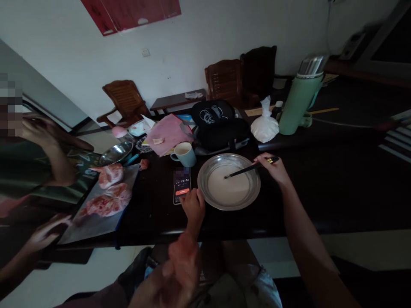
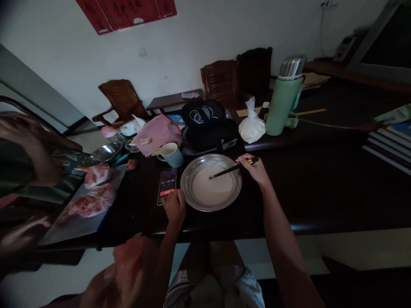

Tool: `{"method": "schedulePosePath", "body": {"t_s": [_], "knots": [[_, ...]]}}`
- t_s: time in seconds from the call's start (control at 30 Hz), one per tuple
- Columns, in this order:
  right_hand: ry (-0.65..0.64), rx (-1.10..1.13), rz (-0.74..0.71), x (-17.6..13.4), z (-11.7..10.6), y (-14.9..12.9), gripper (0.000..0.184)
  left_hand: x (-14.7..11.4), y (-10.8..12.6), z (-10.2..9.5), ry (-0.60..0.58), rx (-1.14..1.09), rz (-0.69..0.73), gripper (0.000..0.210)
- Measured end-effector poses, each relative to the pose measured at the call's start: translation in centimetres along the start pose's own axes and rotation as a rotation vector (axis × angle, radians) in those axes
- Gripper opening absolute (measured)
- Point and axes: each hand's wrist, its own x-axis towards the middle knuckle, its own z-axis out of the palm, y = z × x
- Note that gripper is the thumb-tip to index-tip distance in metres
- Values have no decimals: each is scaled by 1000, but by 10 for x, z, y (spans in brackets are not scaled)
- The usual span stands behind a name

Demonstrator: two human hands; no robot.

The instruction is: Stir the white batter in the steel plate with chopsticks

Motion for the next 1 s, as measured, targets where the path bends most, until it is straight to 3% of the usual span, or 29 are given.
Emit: {"method": "schedulePosePath", "body": {"t_s": [0.07,0.27,0.63,0.83,1.0], "knots": [[44,-3,15,0,-1,-1,29,0,0,-1,-1,-3,6,33],[-54,1,38,-1,1,-1,27,-1,2,-4,-13,-8,4,33],[-46,12,24,-1,0,1,24,-1,2,-4,-4,-35,-5,32],[52,24,45,0,-7,1,26,-1,3,-5,-25,-49,-8,32],[-63,10,37,-2,2,-2,28,-1,2,-6,-27,-55,-15,31]]}}
